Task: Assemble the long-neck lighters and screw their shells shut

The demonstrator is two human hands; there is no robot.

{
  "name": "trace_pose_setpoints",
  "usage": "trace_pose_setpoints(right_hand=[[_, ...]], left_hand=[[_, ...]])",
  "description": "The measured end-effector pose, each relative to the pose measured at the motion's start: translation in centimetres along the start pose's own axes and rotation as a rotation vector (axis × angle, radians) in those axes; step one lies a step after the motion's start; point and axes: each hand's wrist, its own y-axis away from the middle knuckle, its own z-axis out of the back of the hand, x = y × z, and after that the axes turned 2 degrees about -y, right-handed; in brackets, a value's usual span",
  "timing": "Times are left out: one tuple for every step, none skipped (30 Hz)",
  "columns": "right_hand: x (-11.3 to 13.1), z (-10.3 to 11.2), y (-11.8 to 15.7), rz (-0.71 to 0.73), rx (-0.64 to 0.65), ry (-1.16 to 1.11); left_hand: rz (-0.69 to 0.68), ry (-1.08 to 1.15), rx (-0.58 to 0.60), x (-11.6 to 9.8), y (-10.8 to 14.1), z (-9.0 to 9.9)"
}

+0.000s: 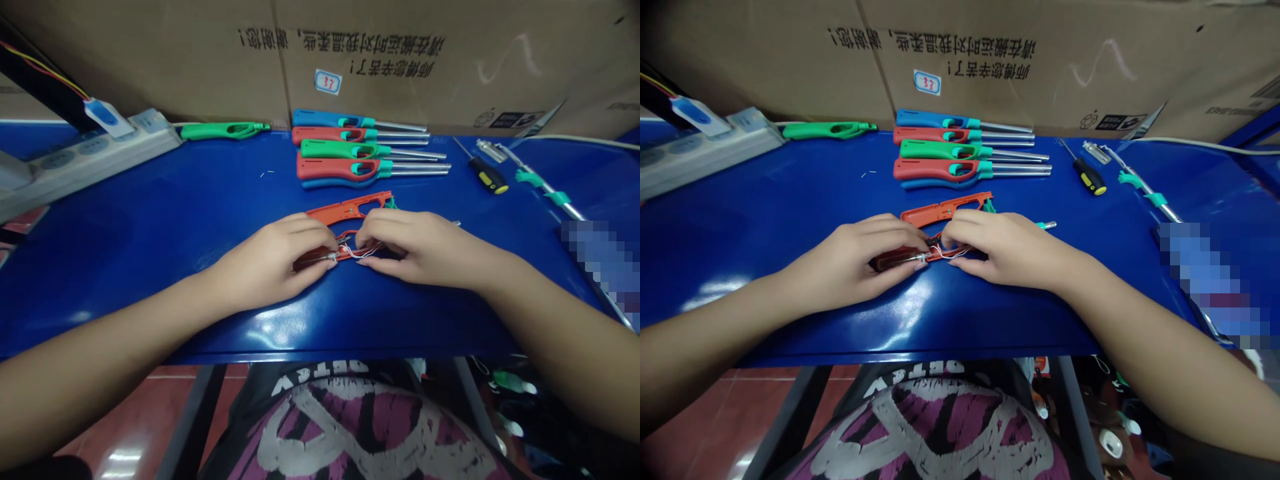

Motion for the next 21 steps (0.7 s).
trace_pose_setpoints(right_hand=[[-0.1, -0.1, 0.0, 0.01, 0.002, 0.014], [-0.1, -0.2, 0.0, 0.02, 0.006, 0.027], [-0.2, -0.2, 0.0, 0.027, 0.011, 0.036], [-0.3, -0.2, 0.1, 0.03, 0.016, 0.038], [-0.3, -0.2, 0.1, 0.032, 0.018, 0.032], [-0.3, -0.2, 0.0, 0.033, 0.015, 0.02], [-0.4, -0.2, 0.0, 0.036, 0.007, 0.004], [-0.4, -0.2, 0.0, 0.04, -0.006, -0.011], [-0.4, -0.2, 0.0, 0.045, -0.018, -0.023], [-0.5, -0.2, -0.1, 0.049, -0.028, -0.031], [-0.5, -0.3, -0.1, 0.05, -0.035, -0.038], [-0.5, -0.4, -0.1, 0.049, -0.038, -0.045], [-0.6, -0.4, -0.1, 0.045, -0.037, -0.053], [-0.6, -0.5, -0.1, 0.043, -0.038, -0.061], [-0.7, -0.6, -0.2, 0.042, -0.04, -0.072], [-0.7, -0.7, -0.2, 0.043, -0.044, -0.082], [-0.7, -0.7, -0.2, 0.047, -0.049, -0.089], [-0.8, -0.8, -0.2, 0.052, -0.053, -0.095], [-0.8, -0.8, -0.2, 0.055, -0.056, -0.099], [-0.8, -0.9, -0.3, 0.057, -0.058, -0.103], [-0.8, -0.9, -0.3, 0.056, -0.057, -0.107]], left_hand=[[-0.011, 0.001, -0.003, 0.0, 0.0, -0.1], [-0.02, 0.0, -0.008, 0.0, -0.1, -0.1], [-0.026, -0.003, -0.011, 0.0, -0.1, -0.2], [-0.03, -0.009, -0.015, 0.0, -0.1, -0.3], [-0.032, -0.015, -0.018, 0.1, 0.0, -0.4], [-0.034, -0.02, -0.02, 0.1, 0.0, -0.4], [-0.037, -0.024, -0.023, 0.2, 0.0, -0.5], [-0.041, -0.028, -0.027, 0.3, 0.1, -0.5], [-0.046, -0.03, -0.034, 0.3, 0.1, -0.5], [-0.05, -0.034, -0.04, 0.3, 0.1, -0.4], [-0.05, -0.039, -0.043, 0.3, 0.1, -0.4], [-0.048, -0.044, -0.044, 0.3, 0.1, -0.3], [-0.045, -0.05, -0.042, 0.3, 0.1, -0.2], [-0.042, -0.055, -0.036, 0.2, 0.1, -0.1], [-0.042, -0.061, -0.03, 0.2, 0.1, -0.1], [-0.041, -0.069, -0.023, 0.1, 0.1, 0.0], [-0.044, -0.079, -0.017, -0.1, 0.1, 0.1], [-0.048, -0.089, -0.011, -0.2, 0.1, 0.2], [-0.052, -0.095, -0.003, -0.3, 0.2, 0.2], [-0.054, -0.093, 0.007, -0.4, 0.2, 0.4], [-0.049, -0.083, 0.02, -0.5, 0.2, 0.6]])
